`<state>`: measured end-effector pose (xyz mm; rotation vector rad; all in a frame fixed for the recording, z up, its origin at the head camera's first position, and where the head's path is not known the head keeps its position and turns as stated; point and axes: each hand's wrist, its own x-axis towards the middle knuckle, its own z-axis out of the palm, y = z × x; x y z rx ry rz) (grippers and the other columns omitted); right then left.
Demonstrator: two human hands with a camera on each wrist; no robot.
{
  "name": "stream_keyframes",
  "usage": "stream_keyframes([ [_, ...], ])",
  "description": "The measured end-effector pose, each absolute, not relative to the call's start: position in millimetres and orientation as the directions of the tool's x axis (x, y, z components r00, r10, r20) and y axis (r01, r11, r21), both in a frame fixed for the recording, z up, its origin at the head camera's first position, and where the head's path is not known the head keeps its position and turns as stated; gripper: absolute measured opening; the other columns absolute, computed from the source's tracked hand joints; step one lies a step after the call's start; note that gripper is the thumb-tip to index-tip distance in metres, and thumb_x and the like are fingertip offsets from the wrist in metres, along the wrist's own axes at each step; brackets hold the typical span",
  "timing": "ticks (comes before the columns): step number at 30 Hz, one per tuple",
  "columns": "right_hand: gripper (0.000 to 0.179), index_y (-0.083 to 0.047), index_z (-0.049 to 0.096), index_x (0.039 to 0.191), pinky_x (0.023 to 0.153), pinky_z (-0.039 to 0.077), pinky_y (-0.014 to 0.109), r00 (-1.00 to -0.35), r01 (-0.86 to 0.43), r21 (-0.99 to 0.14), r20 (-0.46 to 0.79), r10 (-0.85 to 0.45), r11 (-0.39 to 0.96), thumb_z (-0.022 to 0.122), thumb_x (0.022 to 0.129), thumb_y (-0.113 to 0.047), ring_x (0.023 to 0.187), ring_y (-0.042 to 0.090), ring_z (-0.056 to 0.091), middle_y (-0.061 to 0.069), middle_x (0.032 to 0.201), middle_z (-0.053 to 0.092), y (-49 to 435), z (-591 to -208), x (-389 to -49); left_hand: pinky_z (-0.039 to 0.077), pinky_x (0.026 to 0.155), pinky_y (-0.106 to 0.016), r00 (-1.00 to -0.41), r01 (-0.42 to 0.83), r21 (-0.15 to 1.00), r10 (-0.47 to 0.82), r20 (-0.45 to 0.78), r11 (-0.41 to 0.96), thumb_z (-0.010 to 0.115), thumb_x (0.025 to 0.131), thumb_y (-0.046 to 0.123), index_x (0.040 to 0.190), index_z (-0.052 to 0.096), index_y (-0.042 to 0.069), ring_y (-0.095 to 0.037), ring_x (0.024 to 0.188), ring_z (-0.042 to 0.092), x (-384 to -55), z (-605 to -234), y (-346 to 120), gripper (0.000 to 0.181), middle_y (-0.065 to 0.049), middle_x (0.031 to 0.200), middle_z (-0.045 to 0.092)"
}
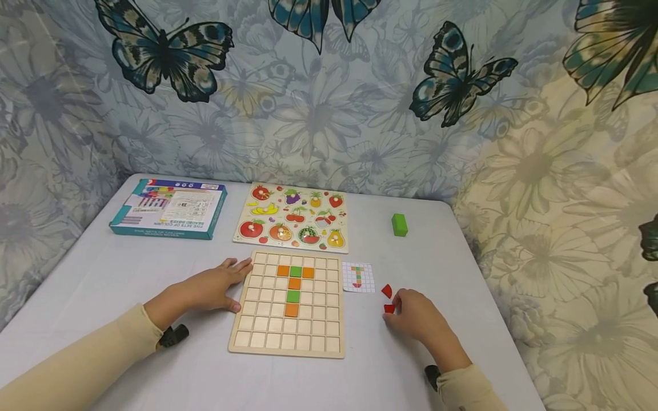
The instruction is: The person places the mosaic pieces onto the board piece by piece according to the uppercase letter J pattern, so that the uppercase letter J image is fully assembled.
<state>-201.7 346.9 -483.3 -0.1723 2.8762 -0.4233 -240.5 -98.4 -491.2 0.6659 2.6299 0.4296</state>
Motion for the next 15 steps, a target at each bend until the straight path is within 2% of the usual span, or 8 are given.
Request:
stream_keyframes([
  [8,0.026,-0.005,0.064,0.086,0.057,0.043,0.031,-0.97,-0.122,-0.322,-0.16,-0.181,0.939,0.081,0.078,-0.023,0.065,0.016,0.048,0.0,0.071,0.053,317.0,-477.4,-201.0,0.023,0.111,-0.055,-0.813,0.38,0.389,0.504,-0.293,0.839,0.079,0.08,0.037,0.153,0.029,0.003,-0.043,0.145,0.013,-237.9,-487.7,-101.0,0.095,-0.009,0.161,0.02],
  [15,0.028,-0.011,0.062,0.089,0.057,0.043,0.028,-0.912,-0.278,-0.335,-0.202,-0.357,0.9,0.08,0.08,-0.031,0.064,0.011,0.047,-0.006,0.072,0.051,238.4,-475.3,-183.4,0.023,0.112,-0.054,-0.807,0.401,0.371,0.515,-0.289,0.838,0.079,0.08,0.039,0.153,0.029,0.002,-0.044,0.144,0.013,-239.5,-491.8,-100.8,0.096,-0.01,0.161,0.02],
])
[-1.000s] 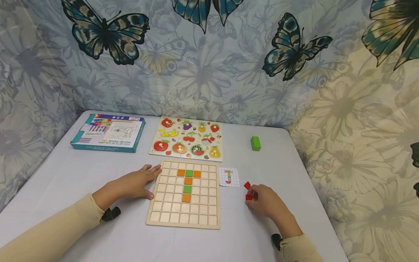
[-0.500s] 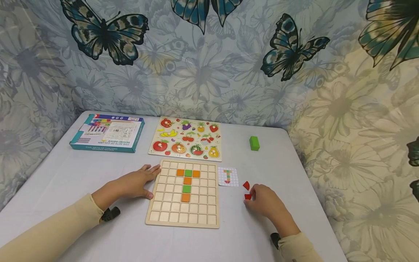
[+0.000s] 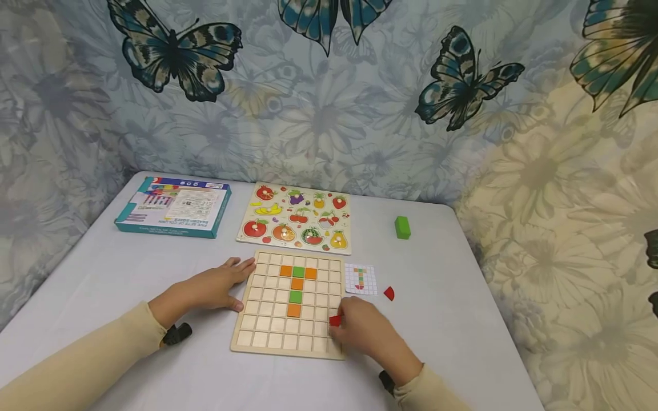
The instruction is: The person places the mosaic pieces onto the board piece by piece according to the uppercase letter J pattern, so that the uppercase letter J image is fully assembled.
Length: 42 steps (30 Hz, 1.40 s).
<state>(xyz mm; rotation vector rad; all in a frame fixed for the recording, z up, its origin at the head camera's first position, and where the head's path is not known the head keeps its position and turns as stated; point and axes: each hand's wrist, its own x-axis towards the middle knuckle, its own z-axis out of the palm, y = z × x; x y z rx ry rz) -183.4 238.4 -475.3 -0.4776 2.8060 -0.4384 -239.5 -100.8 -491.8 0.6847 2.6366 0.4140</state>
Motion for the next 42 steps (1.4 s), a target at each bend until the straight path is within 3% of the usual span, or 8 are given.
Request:
stream_keyframes([
  [5,0.024,-0.012,0.062,0.088,0.056,0.042,0.024,-0.842,-0.433,-0.337,-0.179,-0.508,0.836,0.075,0.083,-0.031,0.063,0.009,0.047,-0.01,0.073,0.05,194.4,-478.6,-175.9,0.023,0.112,-0.054,-0.808,0.393,0.377,0.511,-0.294,0.839,0.079,0.079,0.039,0.154,0.029,0.004,-0.042,0.145,0.013,-240.8,-495.7,-98.3,0.096,-0.008,0.161,0.019],
  [10,0.028,-0.011,0.062,0.087,0.054,0.04,0.023,-0.816,-0.5,-0.298,-0.153,-0.557,0.813,0.076,0.082,-0.034,0.06,0.008,0.044,-0.01,0.069,0.046,171.9,-482.5,-174.6,0.024,0.111,-0.055,-0.81,0.395,0.378,0.512,-0.285,0.837,0.079,0.079,0.039,0.153,0.03,0.003,-0.042,0.145,0.013,-240.6,-497.7,-98.6,0.096,-0.009,0.161,0.02],
  [18,0.034,-0.012,0.062,0.089,0.055,0.04,0.023,-0.838,-0.473,-0.263,-0.16,-0.522,0.841,0.079,0.081,-0.041,0.062,0.009,0.046,-0.009,0.07,0.046,164.2,-484.6,-177.0,0.023,0.111,-0.056,-0.813,0.399,0.373,0.511,-0.279,0.838,0.079,0.079,0.039,0.154,0.029,0.003,-0.043,0.145,0.013,-241.4,-497.3,-100.4,0.096,-0.009,0.161,0.02],
  [27,0.023,-0.015,0.061,0.086,0.057,0.042,0.024,-0.822,-0.474,-0.284,-0.196,-0.534,0.834,0.079,0.084,-0.031,0.063,0.01,0.047,-0.01,0.071,0.048,165.2,-480.8,-183.0,0.023,0.111,-0.056,-0.809,0.396,0.381,0.514,-0.285,0.835,0.079,0.08,0.038,0.154,0.028,0.003,-0.043,0.145,0.012,-240.6,-493.1,-100.4,0.097,-0.009,0.161,0.019],
  [33,0.026,-0.016,0.064,0.08,0.057,0.042,0.023,-0.825,-0.475,-0.284,-0.186,-0.534,0.833,0.085,0.076,-0.03,0.062,0.009,0.047,-0.011,0.068,0.049,162.1,-479.8,-191.7,0.022,0.111,-0.056,-0.807,0.396,0.388,0.517,-0.285,0.832,0.079,0.081,0.036,0.154,0.027,0.002,-0.043,0.145,0.011,-240.5,-491.4,-100.4,0.096,-0.01,0.161,0.019],
  [38,0.035,-0.018,0.057,0.067,0.054,0.039,0.024,-0.826,-0.465,-0.317,-0.181,-0.534,0.827,0.089,0.07,-0.032,0.059,0.008,0.045,-0.011,0.06,0.048,161.8,-479.2,-197.7,0.022,0.111,-0.056,-0.811,0.388,0.391,0.511,-0.285,0.835,0.079,0.08,0.035,0.153,0.029,0.002,-0.043,0.145,0.012,-239.9,-490.3,-100.1,0.095,-0.01,0.161,0.02],
  [42,0.039,-0.02,0.055,0.066,0.053,0.039,0.025,-0.838,-0.423,-0.357,-0.195,-0.509,0.833,0.09,0.067,-0.037,0.06,0.009,0.045,-0.01,0.06,0.049,168.4,-475.3,-200.9,0.023,0.111,-0.056,-0.813,0.386,0.384,0.506,-0.289,0.839,0.079,0.08,0.036,0.153,0.029,0.002,-0.042,0.145,0.012,-239.5,-490.7,-99.9,0.095,-0.01,0.161,0.02],
])
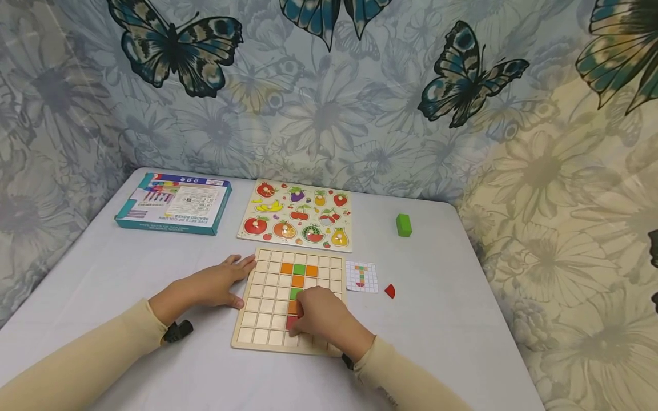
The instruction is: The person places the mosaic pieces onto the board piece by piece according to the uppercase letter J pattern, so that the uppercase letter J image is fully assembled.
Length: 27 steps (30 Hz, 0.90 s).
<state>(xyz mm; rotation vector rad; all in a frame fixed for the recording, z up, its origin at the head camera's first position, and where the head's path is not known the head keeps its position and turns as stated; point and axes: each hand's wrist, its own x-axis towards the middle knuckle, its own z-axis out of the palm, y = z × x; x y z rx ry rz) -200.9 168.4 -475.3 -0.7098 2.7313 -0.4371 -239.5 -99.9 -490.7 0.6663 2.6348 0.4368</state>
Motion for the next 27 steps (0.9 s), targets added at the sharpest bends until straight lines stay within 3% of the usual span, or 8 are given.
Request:
stream_keyframes([
  [5,0.031,-0.016,0.061,0.077,0.054,0.041,0.029,-0.901,-0.293,-0.399,-0.188,-0.391,0.869,0.088,0.072,-0.031,0.062,0.013,0.049,-0.005,0.066,0.053,209.1,-465.6,-212.7,0.023,0.111,-0.056,-0.808,0.388,0.389,0.511,-0.293,0.836,0.079,0.081,0.036,0.153,0.029,0.002,-0.043,0.145,0.012,-239.1,-488.8,-98.7,0.095,-0.01,0.161,0.02],
  [9,0.016,-0.01,0.067,0.09,0.063,0.046,0.035,-0.951,-0.217,-0.305,-0.148,-0.272,0.927,0.078,0.079,-0.012,0.071,0.018,0.053,0.002,0.079,0.058,267.0,-458.9,-228.3,0.023,0.111,-0.056,-0.805,0.391,0.384,0.513,-0.298,0.836,0.079,0.081,0.037,0.153,0.029,0.002,-0.043,0.145,0.013,-239.7,-488.5,-98.3,0.095,-0.011,0.161,0.02],
  [14,0.03,-0.008,0.069,0.107,0.071,0.049,0.043,-0.957,-0.176,-0.212,-0.191,-0.217,0.961,0.07,0.078,0.0,0.088,0.029,0.057,0.012,0.099,0.061,326.6,-465.6,-241.0,0.023,0.111,-0.056,-0.804,0.386,0.368,0.504,-0.315,0.846,0.078,0.081,0.039,0.154,0.027,0.003,-0.042,0.145,0.011,-240.9,-491.0,-98.8,0.096,-0.009,0.161,0.018],
  [18,0.028,-0.009,0.071,0.109,0.073,0.05,0.045,-0.951,-0.17,-0.26,-0.211,-0.228,0.95,0.069,0.082,-0.001,0.09,0.029,0.059,0.011,0.1,0.062,344.4,-477.5,-240.9,0.024,0.111,-0.056,-0.804,0.385,0.37,0.504,-0.316,0.845,0.078,0.081,0.039,0.154,0.027,0.004,-0.042,0.145,0.011,-240.3,-492.2,-99.2,0.097,-0.009,0.162,0.018],
  [22,0.012,-0.007,0.07,0.095,0.069,0.049,0.042,-0.959,-0.147,-0.289,-0.192,-0.208,0.946,0.074,0.085,-0.012,0.079,0.022,0.057,0.004,0.086,0.062,347.9,-480.0,-238.3,0.024,0.111,-0.057,-0.802,0.389,0.374,0.509,-0.312,0.842,0.078,0.081,0.038,0.154,0.027,0.003,-0.042,0.145,0.011,-239.8,-490.4,-98.0,0.096,-0.009,0.161,0.018],
  [27,0.035,-0.011,0.062,0.087,0.059,0.044,0.036,-0.965,-0.074,-0.274,-0.224,-0.138,0.959,0.077,0.083,-0.041,0.068,0.017,0.051,-0.001,0.075,0.057,348.4,-481.6,-234.5,0.023,0.111,-0.057,-0.8,0.382,0.376,0.505,-0.324,0.845,0.078,0.081,0.038,0.154,0.026,0.004,-0.042,0.145,0.011,-239.1,-488.1,-97.3,0.096,-0.008,0.162,0.017],
])
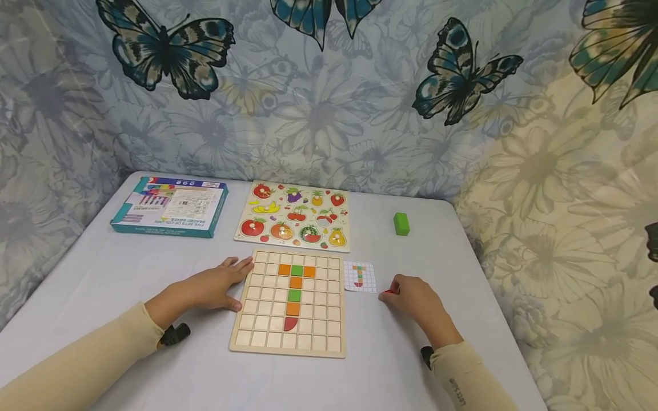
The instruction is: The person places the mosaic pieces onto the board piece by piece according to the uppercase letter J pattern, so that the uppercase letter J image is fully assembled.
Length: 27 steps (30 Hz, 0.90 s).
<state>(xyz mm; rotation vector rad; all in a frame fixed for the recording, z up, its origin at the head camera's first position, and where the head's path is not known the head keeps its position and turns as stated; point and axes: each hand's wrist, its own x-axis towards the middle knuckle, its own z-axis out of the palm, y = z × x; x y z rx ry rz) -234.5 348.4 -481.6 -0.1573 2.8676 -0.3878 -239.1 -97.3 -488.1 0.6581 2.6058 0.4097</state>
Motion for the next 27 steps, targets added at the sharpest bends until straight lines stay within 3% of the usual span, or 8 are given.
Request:
stream_keyframes([
  [3,0.039,-0.012,0.064,0.098,0.059,0.043,0.035,-0.959,-0.067,-0.274,-0.249,-0.138,0.959,0.08,0.079,-0.041,0.069,0.018,0.051,0.0,0.077,0.057,350.1,-482.2,-232.7,0.024,0.11,-0.058,-0.796,0.388,0.381,0.513,-0.32,0.839,0.078,0.082,0.038,0.154,0.026,0.003,-0.043,0.145,0.011,-238.6,-487.8,-98.0,0.096,-0.01,0.161,0.018],
  [7,0.031,-0.015,0.066,0.108,0.061,0.044,0.034,-0.949,-0.089,-0.3,-0.263,-0.172,0.95,0.079,0.081,-0.024,0.071,0.018,0.051,0.0,0.081,0.056,353.2,-482.6,-230.8,0.023,0.11,-0.058,-0.794,0.393,0.384,0.519,-0.316,0.836,0.078,0.082,0.039,0.154,0.026,0.003,-0.043,0.145,0.011,-238.4,-488.4,-98.7,0.096,-0.01,0.161,0.018],
  [11,0.02,-0.014,0.067,0.101,0.061,0.045,0.033,-0.948,-0.115,-0.319,-0.247,-0.2,0.941,0.076,0.084,-0.02,0.071,0.017,0.051,-0.001,0.08,0.057,354.8,-483.8,-228.8,0.023,0.111,-0.057,-0.797,0.394,0.377,0.516,-0.314,0.838,0.077,0.081,0.039,0.155,0.026,0.004,-0.042,0.145,0.011,-238.5,-489.0,-99.5,0.096,-0.009,0.161,0.018],
  [22,0.017,-0.009,0.067,0.093,0.06,0.045,0.032,-0.964,-0.139,-0.303,-0.178,-0.199,0.943,0.076,0.083,-0.018,0.07,0.017,0.051,-0.001,0.076,0.056,354.9,-486.8,-223.5,0.023,0.111,-0.056,-0.797,0.393,0.374,0.514,-0.317,0.84,0.077,0.082,0.039,0.155,0.025,0.005,-0.042,0.145,0.01,-239.7,-490.8,-98.9,0.097,-0.007,0.162,0.017],
  [27,0.015,-0.009,0.068,0.087,0.06,0.044,0.032,-0.968,-0.162,-0.278,-0.142,-0.207,0.947,0.077,0.08,-0.019,0.068,0.016,0.05,-0.002,0.075,0.055,325.6,-479.0,-219.3,0.024,0.111,-0.057,-0.798,0.39,0.374,0.512,-0.318,0.841,0.078,0.081,0.039,0.155,0.026,0.004,-0.042,0.145,0.011,-239.5,-490.6,-99.5,0.097,-0.008,0.161,0.018],
])
